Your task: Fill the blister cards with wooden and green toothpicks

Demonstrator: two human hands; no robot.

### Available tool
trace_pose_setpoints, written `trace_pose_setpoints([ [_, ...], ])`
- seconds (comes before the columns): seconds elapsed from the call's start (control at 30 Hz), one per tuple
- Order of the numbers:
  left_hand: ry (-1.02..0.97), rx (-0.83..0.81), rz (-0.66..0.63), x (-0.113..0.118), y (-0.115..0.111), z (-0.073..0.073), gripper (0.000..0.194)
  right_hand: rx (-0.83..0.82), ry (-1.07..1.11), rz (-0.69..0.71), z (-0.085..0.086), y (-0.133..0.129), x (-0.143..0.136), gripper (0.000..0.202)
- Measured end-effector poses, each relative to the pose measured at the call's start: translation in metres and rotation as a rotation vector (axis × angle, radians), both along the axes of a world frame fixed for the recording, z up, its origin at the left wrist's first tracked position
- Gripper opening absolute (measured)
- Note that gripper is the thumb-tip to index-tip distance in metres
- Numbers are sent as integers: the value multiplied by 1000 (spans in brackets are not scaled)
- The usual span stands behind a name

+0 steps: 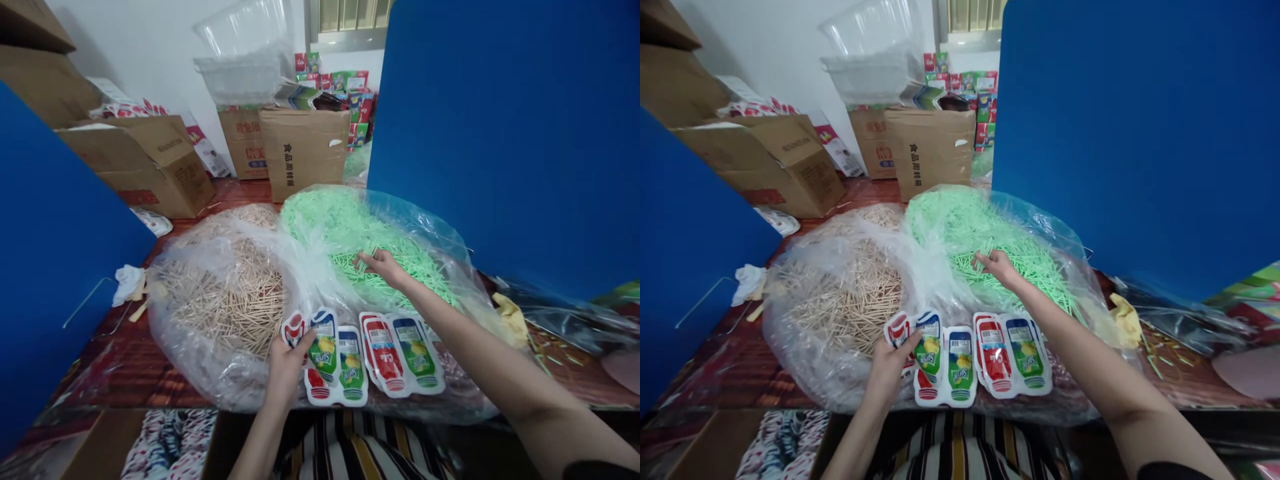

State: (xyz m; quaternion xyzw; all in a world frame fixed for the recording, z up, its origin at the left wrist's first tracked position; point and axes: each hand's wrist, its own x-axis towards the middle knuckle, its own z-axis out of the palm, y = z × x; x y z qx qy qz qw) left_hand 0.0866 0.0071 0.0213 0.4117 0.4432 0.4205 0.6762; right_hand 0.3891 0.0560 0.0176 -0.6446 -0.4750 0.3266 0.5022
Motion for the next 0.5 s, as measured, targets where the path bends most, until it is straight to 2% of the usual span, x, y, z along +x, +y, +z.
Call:
trace_pose_setpoints([
  [0.13, 18, 28, -33, 3, -1, 2, 38, 13, -75, 12, -3, 1, -3, 34],
  [0.33, 63, -9, -35, 7, 0, 0, 38, 85, -76, -56, -6, -4, -7, 38],
  [0.5, 62, -1, -63, 12, 1, -5, 33, 93, 17, -82, 2, -17, -13, 44],
])
